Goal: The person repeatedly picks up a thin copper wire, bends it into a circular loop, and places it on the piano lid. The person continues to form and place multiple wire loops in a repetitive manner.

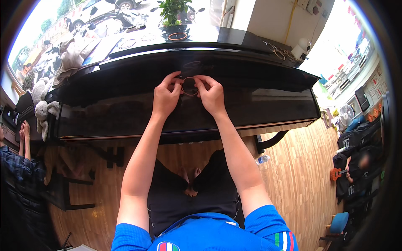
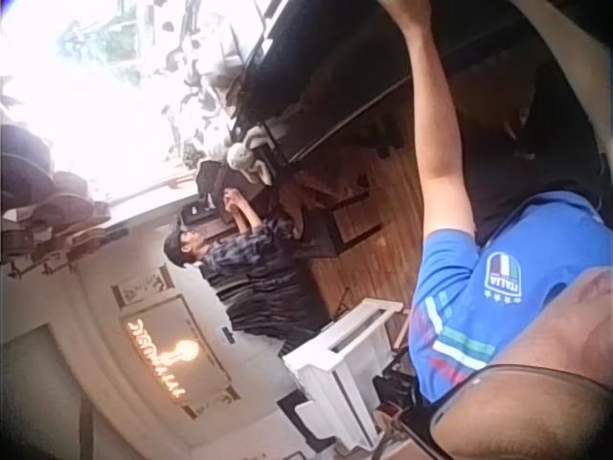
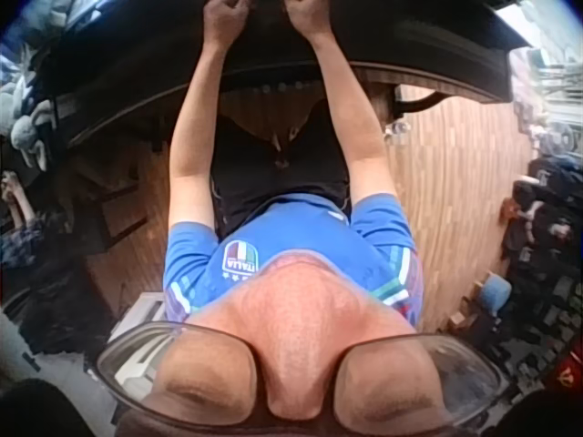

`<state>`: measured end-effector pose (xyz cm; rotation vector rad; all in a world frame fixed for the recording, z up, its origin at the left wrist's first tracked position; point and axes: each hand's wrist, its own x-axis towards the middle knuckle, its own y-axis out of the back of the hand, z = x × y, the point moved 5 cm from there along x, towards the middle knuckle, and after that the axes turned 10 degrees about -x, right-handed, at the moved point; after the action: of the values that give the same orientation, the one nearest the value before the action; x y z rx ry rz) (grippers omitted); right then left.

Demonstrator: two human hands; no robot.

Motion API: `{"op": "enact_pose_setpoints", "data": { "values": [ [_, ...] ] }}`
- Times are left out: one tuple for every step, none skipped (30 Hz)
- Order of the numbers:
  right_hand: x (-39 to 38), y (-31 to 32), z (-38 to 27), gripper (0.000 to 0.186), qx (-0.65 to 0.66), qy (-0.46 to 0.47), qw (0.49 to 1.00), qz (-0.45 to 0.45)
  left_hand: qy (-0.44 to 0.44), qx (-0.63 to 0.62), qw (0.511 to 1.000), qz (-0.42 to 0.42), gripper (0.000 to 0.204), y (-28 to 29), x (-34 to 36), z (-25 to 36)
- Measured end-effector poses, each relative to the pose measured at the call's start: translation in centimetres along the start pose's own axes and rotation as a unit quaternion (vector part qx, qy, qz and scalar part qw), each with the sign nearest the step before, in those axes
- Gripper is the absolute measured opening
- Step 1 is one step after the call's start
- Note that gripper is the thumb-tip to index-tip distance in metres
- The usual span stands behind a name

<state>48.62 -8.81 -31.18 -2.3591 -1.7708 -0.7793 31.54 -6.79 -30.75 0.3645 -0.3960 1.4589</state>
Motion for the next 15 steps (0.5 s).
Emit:
{"op": "enact_pose_setpoints", "data": {
  "values": [
    [0.03,0.04,-0.01,0.018,0.004,0.003,1.0,0.004,0.002,-0.012,1.0,0.001,0.03,0.0,0.04,0.04],
    [0.07,0.09,-0.02,0.018,0.007,0.006,1.0,0.008,0.004,-0.023,1.0,0.001,0.032,-0.01,0.1,0.06],
    [0.07,0.08,-0.07,0.018,0.011,0.009,1.0,0.012,0.006,-0.034,0.999,0.002,0.033,0.05,0.13,0.05],
    [0.06,0.05,-0.15,0.018,0.011,0.01,1.0,0.012,0.005,-0.034,0.999,-0.002,0.034,0.12,0.21,-0.05],
    [0.06,0.05,-0.26,0.018,0.01,0.011,1.0,0.013,0.004,-0.035,0.999,-0.007,0.034,0.25,0.32,-0.26],
    [0.05,0.05,-0.36,0.018,0.01,0.012,1.0,0.013,0.003,-0.035,0.999,-0.011,0.034,0.28,0.34,-0.2],
    [0.02,0.04,-0.41,0.018,0.007,0.012,1.0,0.011,0.003,-0.042,0.999,-0.011,0.035,0.28,0.31,-0.16],
    [0.0,0.04,-0.44,0.018,0.004,0.011,1.0,0.01,0.002,-0.05,0.999,-0.011,0.035,0.26,0.29,-0.11],
    [-0.02,0.08,-0.4,0.018,0.0,0.011,1.0,0.009,0.002,-0.057,0.998,-0.012,0.036,0.15,0.28,0.08],
    [-0.01,0.08,-0.29,0.018,0.001,0.013,1.0,0.005,0.006,-0.066,0.998,-0.022,0.035,-0.05,0.2,0.24],
    [0.03,0.08,-0.13,0.018,0.002,0.015,1.0,0.001,0.01,-0.074,0.997,-0.033,0.034,-0.26,0.07,0.42],
    [0.03,-0.01,-0.21,0.018,0.004,0.017,1.0,-0.003,0.014,-0.081,0.996,-0.042,0.033,-0.31,-0.04,0.53],
    [-0.01,-0.05,-0.28,0.018,0.008,0.015,1.0,-0.009,0.018,-0.081,0.995,-0.05,0.031,-0.28,0.01,0.24],
    [-0.04,-0.06,-0.39,0.018,0.012,0.013,1.0,-0.014,0.021,-0.081,0.995,-0.059,0.029,-0.23,0.16,-0.3],
    [-0.05,-0.04,-0.5,0.018,0.016,0.011,1.0,-0.019,0.024,-0.082,0.994,-0.068,0.028,-0.32,0.24,-0.46]
  ]
}}
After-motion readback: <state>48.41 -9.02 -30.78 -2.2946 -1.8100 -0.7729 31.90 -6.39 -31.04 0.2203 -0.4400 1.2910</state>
